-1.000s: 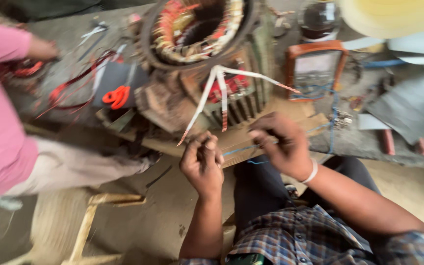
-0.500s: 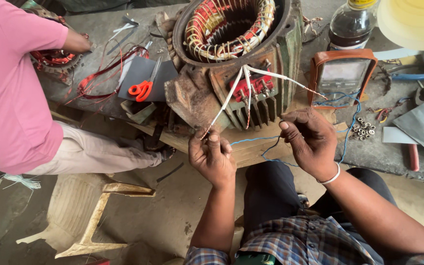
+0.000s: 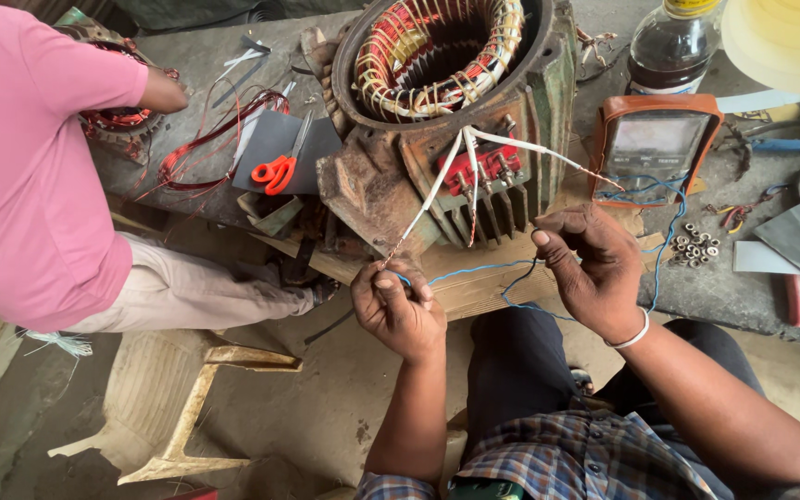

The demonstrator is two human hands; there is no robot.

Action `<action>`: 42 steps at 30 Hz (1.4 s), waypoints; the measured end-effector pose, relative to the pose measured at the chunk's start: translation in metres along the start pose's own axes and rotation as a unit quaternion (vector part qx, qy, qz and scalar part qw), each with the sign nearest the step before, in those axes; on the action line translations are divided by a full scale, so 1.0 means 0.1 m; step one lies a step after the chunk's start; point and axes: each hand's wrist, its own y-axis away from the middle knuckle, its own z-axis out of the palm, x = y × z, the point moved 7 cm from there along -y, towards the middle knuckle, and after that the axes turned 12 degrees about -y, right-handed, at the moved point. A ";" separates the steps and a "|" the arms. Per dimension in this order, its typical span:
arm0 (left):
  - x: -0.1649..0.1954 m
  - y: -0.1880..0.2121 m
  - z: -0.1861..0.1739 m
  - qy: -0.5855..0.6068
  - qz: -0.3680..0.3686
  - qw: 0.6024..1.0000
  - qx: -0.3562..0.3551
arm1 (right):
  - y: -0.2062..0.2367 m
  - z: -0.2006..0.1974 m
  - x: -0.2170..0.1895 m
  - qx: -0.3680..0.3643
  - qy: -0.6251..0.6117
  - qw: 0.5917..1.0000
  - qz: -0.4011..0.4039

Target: The person is repairing an electrical motor. They strip wire insulation, connect wires to terminals, and use pliers to secure connections while another person works nearby.

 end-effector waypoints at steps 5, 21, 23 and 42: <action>-0.01 -0.03 -0.03 -0.032 -0.035 0.998 0.035 | -0.01 -0.01 -0.04 0.001 0.021 1.000 -0.012; 0.17 -0.07 0.05 -0.102 -0.037 0.994 -0.003 | -0.35 0.03 0.06 0.053 0.035 0.997 -0.041; 0.16 -0.05 0.03 -0.105 -0.032 0.994 0.001 | -0.37 0.06 -0.02 0.032 0.099 0.991 -0.081; 0.20 -0.04 0.07 -0.125 -0.005 0.992 -0.008 | -0.17 0.24 0.02 0.042 0.122 0.986 -0.107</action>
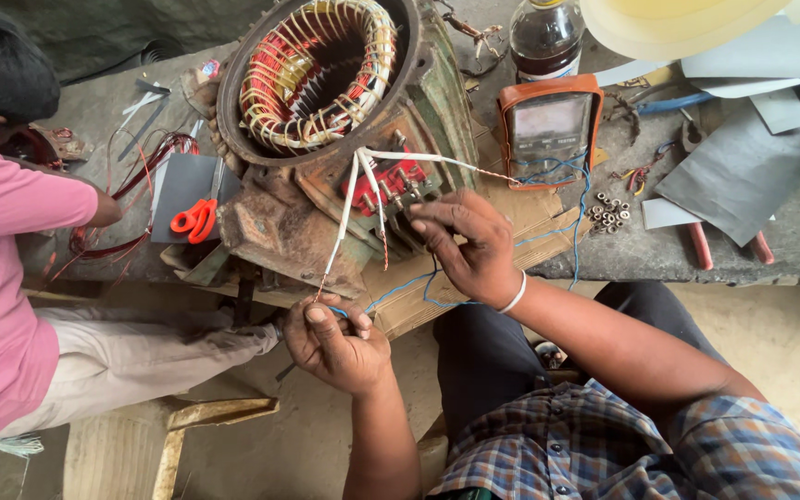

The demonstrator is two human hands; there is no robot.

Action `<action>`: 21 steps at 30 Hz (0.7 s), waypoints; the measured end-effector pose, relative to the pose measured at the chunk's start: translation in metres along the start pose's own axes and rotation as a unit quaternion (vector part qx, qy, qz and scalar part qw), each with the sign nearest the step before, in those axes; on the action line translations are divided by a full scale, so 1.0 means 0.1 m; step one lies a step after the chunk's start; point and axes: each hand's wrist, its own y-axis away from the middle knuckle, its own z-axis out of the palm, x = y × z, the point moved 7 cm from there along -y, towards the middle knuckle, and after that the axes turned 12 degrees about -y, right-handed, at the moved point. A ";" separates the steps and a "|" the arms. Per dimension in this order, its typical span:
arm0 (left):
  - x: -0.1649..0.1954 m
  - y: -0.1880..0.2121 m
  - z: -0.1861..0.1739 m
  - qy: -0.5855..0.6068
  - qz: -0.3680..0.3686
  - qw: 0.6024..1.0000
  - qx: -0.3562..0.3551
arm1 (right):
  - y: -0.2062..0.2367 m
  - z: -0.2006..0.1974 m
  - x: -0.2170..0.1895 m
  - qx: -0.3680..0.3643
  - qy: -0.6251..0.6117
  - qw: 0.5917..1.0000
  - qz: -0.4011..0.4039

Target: The person is repairing an electrical motor. They strip wire insulation, connect wires to terminals, and use pliers to secure connections while another person works nearby.

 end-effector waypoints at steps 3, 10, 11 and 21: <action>0.01 0.01 0.00 -0.001 0.003 1.000 -0.003 | -0.05 0.02 -0.07 0.003 0.029 0.998 -0.055; -0.01 0.01 0.02 0.014 -0.014 1.000 -0.004 | -0.09 0.04 -0.05 -0.010 0.033 0.998 -0.046; -0.01 0.01 0.01 0.011 -0.020 1.000 0.001 | -0.08 0.04 -0.04 -0.009 0.036 0.998 -0.047; 0.00 0.01 0.01 0.027 -0.014 1.000 -0.001 | 0.05 0.13 -0.09 -0.046 0.027 0.995 -0.079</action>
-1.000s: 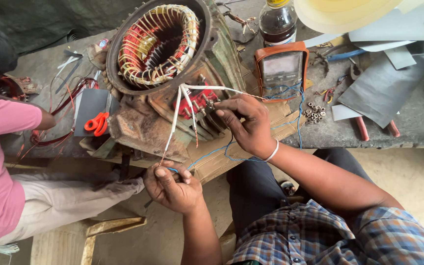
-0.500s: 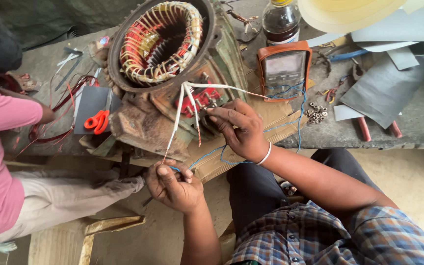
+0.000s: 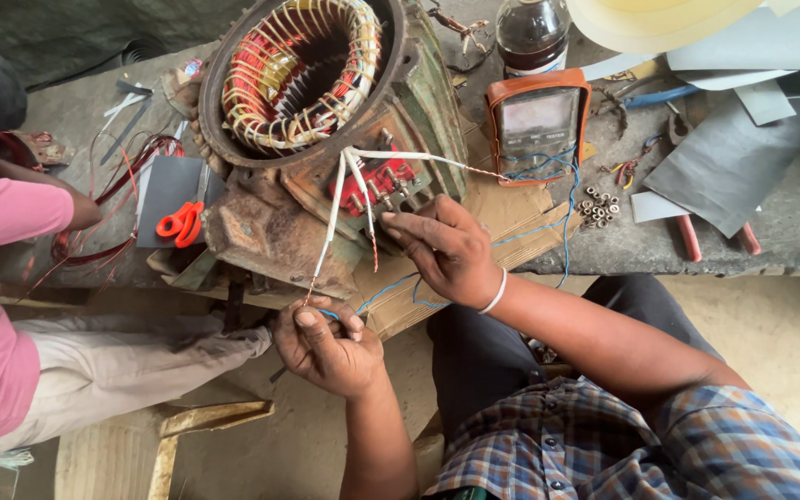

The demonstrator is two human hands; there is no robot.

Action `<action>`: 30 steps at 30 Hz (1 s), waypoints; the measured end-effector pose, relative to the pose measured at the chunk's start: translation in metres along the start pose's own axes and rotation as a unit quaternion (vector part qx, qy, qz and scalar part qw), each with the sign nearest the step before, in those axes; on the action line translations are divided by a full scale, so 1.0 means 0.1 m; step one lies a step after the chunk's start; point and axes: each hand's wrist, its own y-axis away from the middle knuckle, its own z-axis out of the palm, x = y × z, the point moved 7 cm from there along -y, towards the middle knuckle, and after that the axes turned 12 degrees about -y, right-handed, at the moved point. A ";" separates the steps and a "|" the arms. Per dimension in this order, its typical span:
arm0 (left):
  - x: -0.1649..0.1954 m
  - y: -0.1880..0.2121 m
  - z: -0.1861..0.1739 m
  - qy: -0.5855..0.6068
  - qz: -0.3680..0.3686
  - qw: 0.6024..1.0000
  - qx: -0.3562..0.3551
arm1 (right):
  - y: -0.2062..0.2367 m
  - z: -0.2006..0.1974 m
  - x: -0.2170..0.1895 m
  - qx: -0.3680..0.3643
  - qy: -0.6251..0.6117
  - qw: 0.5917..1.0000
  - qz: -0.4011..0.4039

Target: The person is repairing an electrical motor. They strip wire insulation, connect wires to terminals, and use pliers to secure connections while another person works nearby.

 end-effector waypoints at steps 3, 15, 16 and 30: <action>-0.02 0.01 -0.01 -0.011 -0.008 1.000 -0.002 | -0.02 0.04 0.02 -0.013 0.016 1.000 -0.007; -0.07 0.02 -0.07 -0.016 -0.008 1.000 0.024 | -0.05 0.07 0.05 -0.025 -0.007 1.000 0.017; -0.07 0.02 -0.07 -0.014 -0.008 1.000 0.023 | -0.05 0.07 0.05 -0.026 -0.008 0.999 0.019; -0.05 0.01 -0.05 -0.005 -0.011 1.000 0.023 | -0.08 0.01 0.04 -0.048 -0.020 0.999 0.013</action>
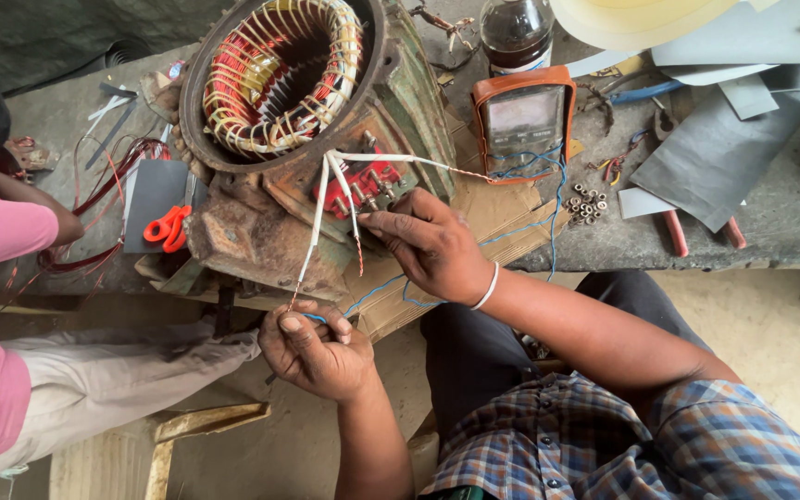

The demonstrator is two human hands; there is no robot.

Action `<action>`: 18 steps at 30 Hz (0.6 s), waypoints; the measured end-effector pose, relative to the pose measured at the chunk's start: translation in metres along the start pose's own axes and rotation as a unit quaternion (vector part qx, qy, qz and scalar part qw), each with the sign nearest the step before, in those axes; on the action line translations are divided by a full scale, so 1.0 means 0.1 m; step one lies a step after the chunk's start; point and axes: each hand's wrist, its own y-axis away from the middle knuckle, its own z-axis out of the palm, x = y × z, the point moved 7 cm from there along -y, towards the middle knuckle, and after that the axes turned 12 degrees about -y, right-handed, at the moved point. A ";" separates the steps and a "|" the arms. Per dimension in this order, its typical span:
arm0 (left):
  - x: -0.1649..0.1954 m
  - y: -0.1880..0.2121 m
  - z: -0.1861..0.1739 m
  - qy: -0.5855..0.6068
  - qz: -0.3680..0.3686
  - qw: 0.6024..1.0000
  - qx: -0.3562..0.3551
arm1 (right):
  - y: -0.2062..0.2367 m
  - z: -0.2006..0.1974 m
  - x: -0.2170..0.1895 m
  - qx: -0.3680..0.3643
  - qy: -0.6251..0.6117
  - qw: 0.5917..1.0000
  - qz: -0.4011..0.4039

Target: The person is repairing an electrical motor. They strip wire insulation, connect wires to terminals, and use pliers to secure connections while another person works nearby.

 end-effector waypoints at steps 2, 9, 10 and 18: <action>0.02 -0.01 0.01 0.001 0.005 1.000 -0.005 | 0.00 -0.03 -0.03 0.016 -0.003 1.000 -0.010; 0.03 0.00 0.02 -0.016 -0.006 1.000 0.001 | 0.01 0.03 -0.05 0.028 0.017 0.999 0.001; 0.04 0.01 0.03 -0.015 -0.001 1.000 -0.007 | 0.01 0.04 -0.04 0.024 0.019 1.000 0.007; 0.01 0.08 0.06 -0.009 0.020 0.998 -0.060 | 0.02 0.05 -0.01 0.015 0.007 1.000 0.016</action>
